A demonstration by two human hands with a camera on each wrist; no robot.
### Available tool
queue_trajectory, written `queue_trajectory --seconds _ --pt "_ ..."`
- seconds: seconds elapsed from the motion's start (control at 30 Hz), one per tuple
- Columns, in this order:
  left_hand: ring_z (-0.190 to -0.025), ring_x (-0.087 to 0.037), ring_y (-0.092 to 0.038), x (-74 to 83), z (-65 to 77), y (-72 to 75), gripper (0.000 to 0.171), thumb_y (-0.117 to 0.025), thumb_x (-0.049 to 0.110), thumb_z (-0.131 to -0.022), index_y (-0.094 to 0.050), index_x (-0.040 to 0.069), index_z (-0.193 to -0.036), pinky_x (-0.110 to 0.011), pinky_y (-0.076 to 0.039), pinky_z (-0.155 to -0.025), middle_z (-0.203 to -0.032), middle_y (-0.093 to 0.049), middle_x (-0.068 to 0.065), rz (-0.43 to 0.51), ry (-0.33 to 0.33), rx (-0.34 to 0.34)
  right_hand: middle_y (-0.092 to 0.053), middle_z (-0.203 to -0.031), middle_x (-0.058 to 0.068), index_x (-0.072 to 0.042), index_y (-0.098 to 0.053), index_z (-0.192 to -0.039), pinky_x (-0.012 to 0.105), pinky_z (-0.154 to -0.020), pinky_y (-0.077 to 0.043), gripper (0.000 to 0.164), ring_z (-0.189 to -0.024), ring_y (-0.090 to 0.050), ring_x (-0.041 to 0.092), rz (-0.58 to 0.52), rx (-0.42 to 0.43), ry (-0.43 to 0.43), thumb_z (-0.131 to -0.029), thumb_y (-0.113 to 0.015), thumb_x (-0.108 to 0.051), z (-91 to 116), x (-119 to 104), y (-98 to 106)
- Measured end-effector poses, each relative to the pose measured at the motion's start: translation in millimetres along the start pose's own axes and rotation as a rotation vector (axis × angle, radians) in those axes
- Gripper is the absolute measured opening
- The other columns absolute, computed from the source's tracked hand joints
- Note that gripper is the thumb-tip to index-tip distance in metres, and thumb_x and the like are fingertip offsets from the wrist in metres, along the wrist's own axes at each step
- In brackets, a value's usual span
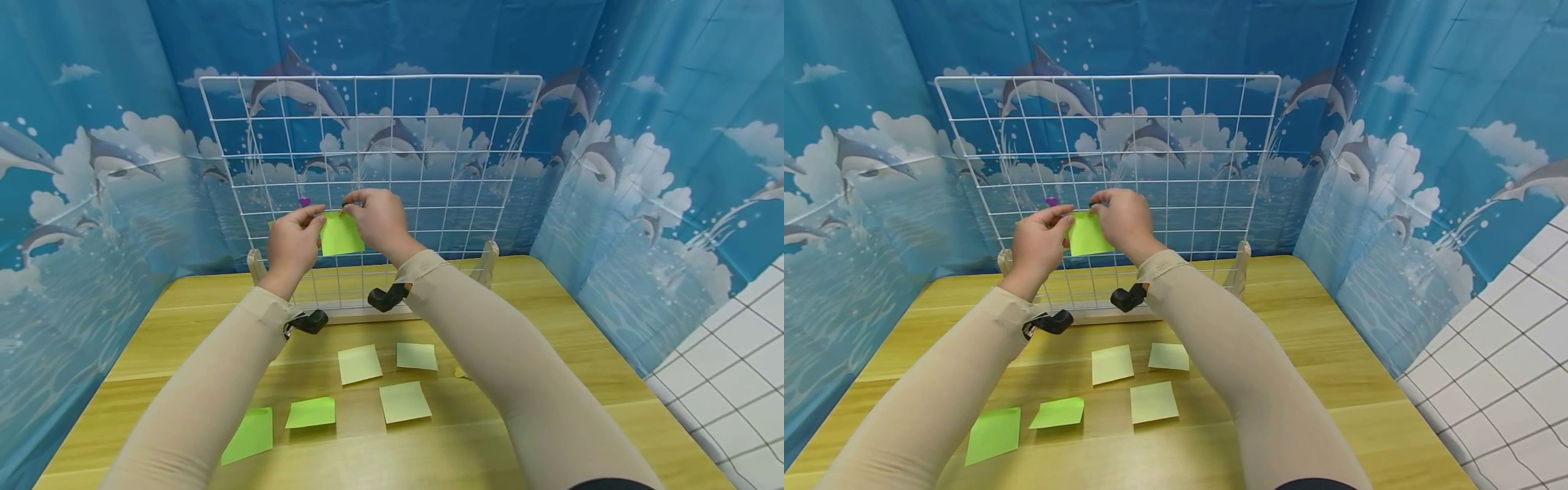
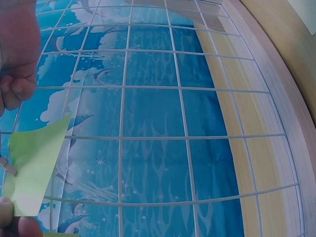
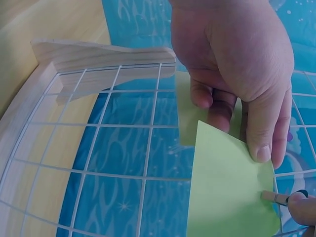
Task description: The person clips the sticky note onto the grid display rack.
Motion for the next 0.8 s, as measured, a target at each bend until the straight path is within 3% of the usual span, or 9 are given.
queue_trajectory --seconds 0.27,0.5,0.63,0.73,0.8 --pt "-0.081 -0.024 -0.069 0.1 -0.8 -1.1 0.034 -0.057 0.033 -0.111 -0.07 0.023 -0.141 -0.029 -0.05 -0.058 -0.116 -0.074 -0.008 0.003 0.002 -0.01 -0.078 -0.124 0.004 -0.025 -0.07 -0.141 0.024 -0.052 -0.044 0.034 -0.056 -0.056 0.017 0.096 -0.022 0.032 -0.111 -0.056 -0.033 0.5 -2.5 -0.9" --pt "-0.078 -0.022 -0.069 1.6 0.4 -0.1 0.034 -0.057 0.033 -0.111 -0.07 0.023 -0.14 -0.031 -0.049 -0.056 -0.114 -0.075 -0.007 -0.001 -0.01 -0.004 -0.078 -0.121 0.005 -0.027 -0.063 -0.149 0.025 -0.049 -0.038 0.038 -0.048 -0.04 0.015 0.196 -0.046 0.08 -0.112 -0.053 -0.032 1.6 -4.8 -3.2" --pt "-0.079 -0.023 -0.069 1.0 -0.1 0.1 0.034 -0.057 0.033 -0.111 -0.07 0.022 -0.14 -0.031 -0.051 -0.058 -0.115 -0.075 -0.008 -0.005 -0.018 0.002 -0.076 -0.089 0.009 -0.029 -0.059 -0.151 0.025 -0.047 -0.035 0.04 -0.046 -0.035 0.014 0.218 -0.057 0.094 -0.112 -0.053 -0.032 2.0 -3.8 -5.2" --pt "-0.079 -0.023 -0.07 0.7 -0.6 -0.1 0.034 -0.058 0.032 -0.11 -0.07 0.02 -0.14 -0.031 -0.052 -0.059 -0.115 -0.075 -0.008 -0.007 -0.024 0.008 -0.058 -0.062 0.008 -0.031 -0.057 -0.153 0.026 -0.045 -0.033 0.041 -0.044 -0.034 0.015 0.214 -0.065 0.101 -0.112 -0.053 -0.032 2.9 -2.3 -6.8" --pt "-0.079 -0.024 -0.07 0.9 -0.7 -0.1 0.035 -0.058 0.032 -0.11 -0.071 0.02 -0.14 -0.03 -0.053 -0.06 -0.116 -0.076 -0.009 -0.01 -0.028 0.011 -0.05 -0.054 0.005 -0.031 -0.057 -0.153 0.026 -0.045 -0.032 0.042 -0.043 -0.033 0.015 0.202 -0.065 0.107 -0.112 -0.054 -0.031 3.5 -1.8 -7.2"
Point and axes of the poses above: each hand's wrist, its own z-axis away from the middle knuckle, its own y-axis out of the back of the hand, x = y × z, the point moved 10 cm from there along -z, towards the middle knuckle
